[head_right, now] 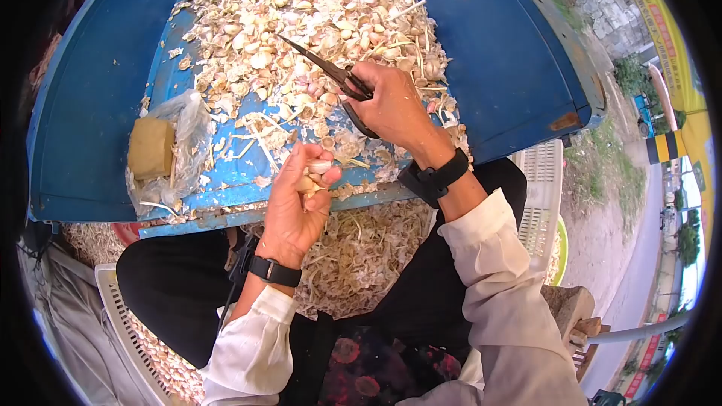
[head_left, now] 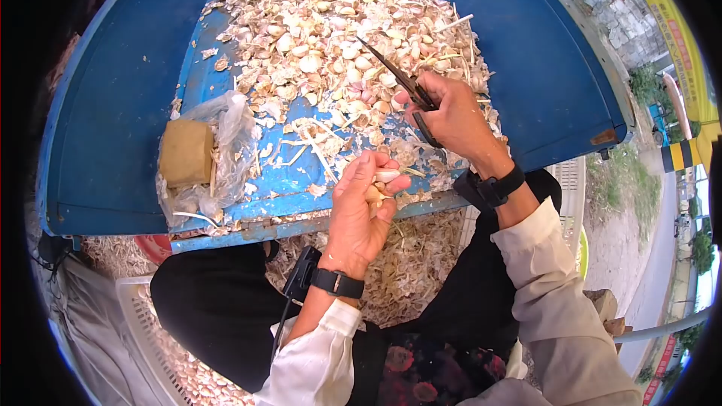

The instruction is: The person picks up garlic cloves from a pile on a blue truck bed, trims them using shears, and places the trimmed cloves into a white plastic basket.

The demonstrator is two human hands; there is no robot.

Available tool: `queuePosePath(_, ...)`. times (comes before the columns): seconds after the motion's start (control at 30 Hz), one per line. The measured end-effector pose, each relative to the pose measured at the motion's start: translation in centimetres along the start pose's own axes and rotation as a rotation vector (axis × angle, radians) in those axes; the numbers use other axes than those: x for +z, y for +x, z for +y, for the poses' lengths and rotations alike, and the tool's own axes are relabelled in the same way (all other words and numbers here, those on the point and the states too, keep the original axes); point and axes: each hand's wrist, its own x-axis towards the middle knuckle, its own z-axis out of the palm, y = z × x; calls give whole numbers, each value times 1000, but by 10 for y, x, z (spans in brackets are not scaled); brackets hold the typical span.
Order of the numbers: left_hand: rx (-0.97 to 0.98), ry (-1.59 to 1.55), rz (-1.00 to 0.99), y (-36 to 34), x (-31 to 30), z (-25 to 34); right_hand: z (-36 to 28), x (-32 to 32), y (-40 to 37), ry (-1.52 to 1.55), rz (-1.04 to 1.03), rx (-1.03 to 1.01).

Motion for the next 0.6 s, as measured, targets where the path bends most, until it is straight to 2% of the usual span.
queuePosePath(0.03, -4, -70, -38, 2, -5, 0, 6, 1, 9, 2, 0, -4)
queuePosePath(0.13, -64, -122, 17, 1, -2, 5, 25, 7, 28, -396, -137, -373)
queuePosePath(0.3, -20, 73, 50, -2, 9, 5, 28, 13, 17, -286, -64, -342)
queuePosePath(0.37, 113, 418, 83, -4, 14, 4, -8, 4, 1, 443, -143, 236)
queuePosePath(0.4, 112, 419, 84, -5, 15, 3, -24, 4, -8, 616, -121, 247)
queuePosePath(0.47, 373, 823, 50, -6, 19, -1, -40, 4, -23, 677, -136, 302)
queuePosePath(0.6, 377, 965, 19, -8, 11, 3, -50, 11, -40, 845, -117, 396)
